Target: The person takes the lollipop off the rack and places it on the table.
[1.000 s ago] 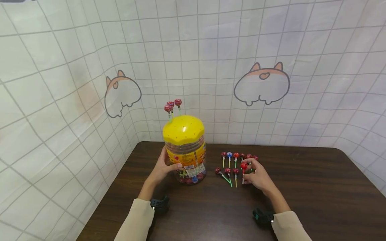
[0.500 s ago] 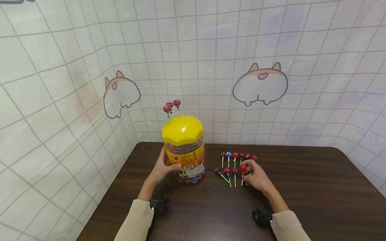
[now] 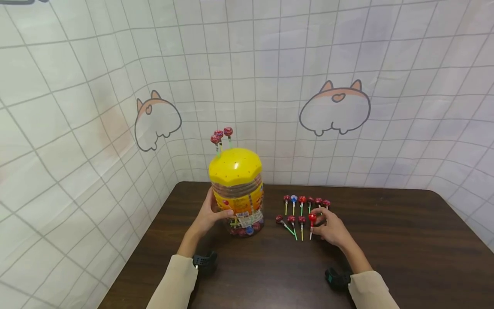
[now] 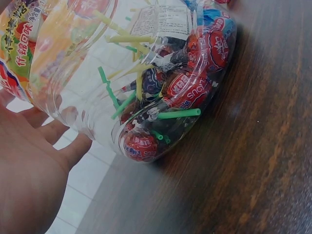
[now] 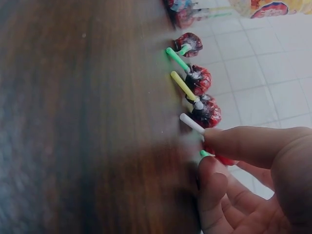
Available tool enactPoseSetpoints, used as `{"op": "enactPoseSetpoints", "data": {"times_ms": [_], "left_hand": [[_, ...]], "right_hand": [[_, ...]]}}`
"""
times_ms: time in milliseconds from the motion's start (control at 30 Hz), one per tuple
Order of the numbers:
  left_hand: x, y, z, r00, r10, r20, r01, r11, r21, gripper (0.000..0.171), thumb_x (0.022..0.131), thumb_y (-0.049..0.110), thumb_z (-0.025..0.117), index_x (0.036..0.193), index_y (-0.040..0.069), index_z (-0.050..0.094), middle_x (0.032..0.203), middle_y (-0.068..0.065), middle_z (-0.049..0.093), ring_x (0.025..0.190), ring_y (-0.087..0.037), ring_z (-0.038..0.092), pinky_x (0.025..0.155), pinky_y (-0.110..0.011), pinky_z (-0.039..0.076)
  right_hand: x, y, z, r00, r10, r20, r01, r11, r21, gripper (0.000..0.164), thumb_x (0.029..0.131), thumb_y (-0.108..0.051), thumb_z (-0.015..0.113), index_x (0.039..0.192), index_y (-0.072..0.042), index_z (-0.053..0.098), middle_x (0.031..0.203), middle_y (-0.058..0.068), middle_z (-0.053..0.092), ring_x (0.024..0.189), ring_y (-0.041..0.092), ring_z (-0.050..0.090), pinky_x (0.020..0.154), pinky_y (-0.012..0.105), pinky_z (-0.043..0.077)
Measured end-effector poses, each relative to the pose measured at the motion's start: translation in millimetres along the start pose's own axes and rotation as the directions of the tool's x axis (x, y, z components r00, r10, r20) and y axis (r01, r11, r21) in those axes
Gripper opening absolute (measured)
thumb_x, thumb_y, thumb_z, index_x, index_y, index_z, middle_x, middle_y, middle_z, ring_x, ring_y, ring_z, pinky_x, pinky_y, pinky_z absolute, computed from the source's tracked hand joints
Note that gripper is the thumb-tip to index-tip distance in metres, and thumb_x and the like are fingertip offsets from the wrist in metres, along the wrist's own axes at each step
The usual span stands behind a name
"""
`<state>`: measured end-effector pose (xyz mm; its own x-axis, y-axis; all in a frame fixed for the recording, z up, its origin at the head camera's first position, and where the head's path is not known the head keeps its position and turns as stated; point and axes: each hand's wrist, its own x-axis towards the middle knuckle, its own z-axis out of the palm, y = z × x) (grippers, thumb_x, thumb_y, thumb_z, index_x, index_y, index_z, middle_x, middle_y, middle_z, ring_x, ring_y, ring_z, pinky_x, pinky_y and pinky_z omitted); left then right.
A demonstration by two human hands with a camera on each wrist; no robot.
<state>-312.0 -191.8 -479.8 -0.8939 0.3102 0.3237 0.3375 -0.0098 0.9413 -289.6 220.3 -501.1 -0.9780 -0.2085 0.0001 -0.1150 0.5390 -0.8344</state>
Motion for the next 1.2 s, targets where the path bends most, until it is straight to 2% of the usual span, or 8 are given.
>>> {"op": "enactPoseSetpoints", "data": {"times_ms": [267, 767, 1200], "left_hand": [[0.4, -1.2, -0.5, 1.000, -0.010, -0.006, 0.010, 1.000, 0.002, 0.102, 0.087, 0.021, 0.082, 0.161, 0.033, 0.014, 0.157, -0.002, 0.040, 0.144, -0.026, 0.044, 0.123, -0.057, 0.033], [1.6, -1.9, -1.2, 1.000, 0.009, 0.005, -0.009, 1.000, -0.001, 0.100, 0.089, 0.018, 0.080, 0.162, 0.031, 0.013, 0.157, -0.005, 0.040, 0.144, -0.027, 0.044, 0.123, -0.058, 0.032], [1.8, -2.5, -0.7, 1.000, -0.003, -0.003, 0.003, 1.000, 0.005, 0.100, 0.089, 0.017, 0.080, 0.162, 0.032, 0.013, 0.157, -0.004, 0.040, 0.143, -0.028, 0.044, 0.121, -0.058, 0.034]], "right_hand": [[1.6, 0.6, 0.3, 1.000, 0.022, 0.002, -0.022, 1.000, -0.015, 0.054, 0.089, -0.007, 0.076, 0.137, 0.001, 0.053, 0.106, 0.021, 0.060, 0.069, 0.022, 0.055, 0.056, 0.034, 0.052], [2.1, 0.1, -0.5, 1.000, 0.024, 0.007, -0.024, 1.000, -0.019, 0.049, 0.089, -0.006, 0.075, 0.133, 0.002, 0.056, 0.102, 0.017, 0.059, 0.069, 0.021, 0.053, 0.054, 0.033, 0.050], [0.7, 0.2, -4.7, 1.000, 0.025, 0.019, -0.025, 0.999, -0.024, 0.054, 0.089, -0.011, 0.078, 0.135, 0.003, 0.054, 0.102, 0.017, 0.059, 0.072, 0.022, 0.055, 0.058, 0.034, 0.053]]}}
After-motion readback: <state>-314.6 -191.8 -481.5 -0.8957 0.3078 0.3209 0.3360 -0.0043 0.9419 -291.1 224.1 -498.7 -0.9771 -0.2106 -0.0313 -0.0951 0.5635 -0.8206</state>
